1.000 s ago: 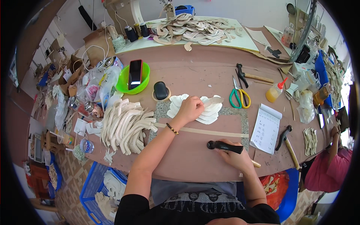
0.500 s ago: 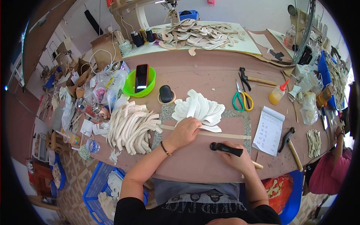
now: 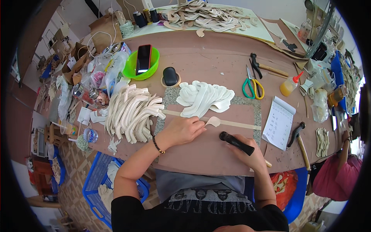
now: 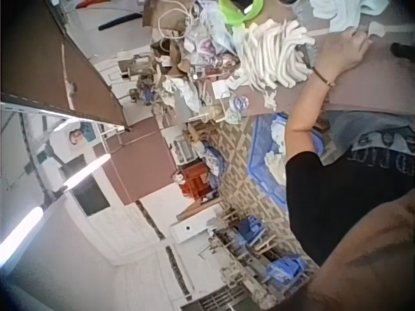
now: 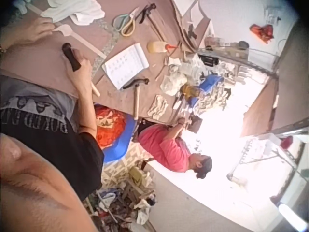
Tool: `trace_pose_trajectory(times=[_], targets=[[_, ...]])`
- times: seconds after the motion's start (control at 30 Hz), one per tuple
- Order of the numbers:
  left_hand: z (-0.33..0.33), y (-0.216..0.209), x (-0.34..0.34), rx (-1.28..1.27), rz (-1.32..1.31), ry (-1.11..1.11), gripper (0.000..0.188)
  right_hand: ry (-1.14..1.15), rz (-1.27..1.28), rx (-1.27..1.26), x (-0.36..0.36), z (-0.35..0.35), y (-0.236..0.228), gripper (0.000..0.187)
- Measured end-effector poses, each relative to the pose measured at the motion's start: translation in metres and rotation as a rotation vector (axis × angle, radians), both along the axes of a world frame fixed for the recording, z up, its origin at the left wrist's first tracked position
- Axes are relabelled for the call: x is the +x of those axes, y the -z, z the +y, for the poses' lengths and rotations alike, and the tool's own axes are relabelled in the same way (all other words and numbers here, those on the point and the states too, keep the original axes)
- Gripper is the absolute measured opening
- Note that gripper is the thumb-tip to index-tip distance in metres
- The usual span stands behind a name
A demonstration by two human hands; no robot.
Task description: The person uses a hammer to repeatedly strike and shape a white, curved strip of material on a wooden board. They pick up the strip, position it, and tap it along its length to flatten or curve it, then place it in a pile of finished pieces. Another person is visible in the background working at a separate station.
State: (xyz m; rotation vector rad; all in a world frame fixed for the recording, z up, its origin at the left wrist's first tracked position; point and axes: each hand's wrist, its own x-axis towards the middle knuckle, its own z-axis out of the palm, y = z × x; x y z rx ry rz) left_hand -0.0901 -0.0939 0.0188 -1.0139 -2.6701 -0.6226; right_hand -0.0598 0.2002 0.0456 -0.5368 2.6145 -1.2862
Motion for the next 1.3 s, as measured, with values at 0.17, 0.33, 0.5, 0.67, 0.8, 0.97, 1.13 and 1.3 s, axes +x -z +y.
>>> trace_pose_trajectory(times=[0.17,0.33,0.5,0.67,0.8,0.97,1.13,1.3], targets=[[0.006,-0.002,0.044,-0.068,-0.071,0.168,0.03,0.131,-0.071,-0.047,0.002,0.023,-0.013,0.031],[0.037,0.008,0.07,0.211,-0.122,-0.14,0.031,0.106,0.016,0.14,0.007,0.037,-0.023,0.035],[0.085,0.028,0.068,0.319,-0.191,-0.359,0.022,-0.032,0.009,0.1,0.013,0.022,-0.031,0.037],[0.093,0.032,0.068,0.352,-0.227,-0.382,0.016,-0.126,0.035,0.14,0.01,0.008,-0.031,0.039],[0.097,0.028,0.074,0.416,-0.241,-0.421,0.015,-0.097,-0.031,0.184,0.008,0.001,-0.039,0.04],[0.096,0.027,0.085,0.377,-0.184,-0.458,0.021,-0.094,-0.036,0.179,0.008,0.002,-0.038,0.042],[0.1,0.034,0.093,0.308,-0.05,-0.428,0.029,-0.094,-0.032,0.173,0.006,0.001,-0.036,0.043],[0.104,0.028,0.095,0.118,0.052,-0.392,0.03,-0.097,-0.04,0.168,0.0,0.002,-0.035,0.043]])
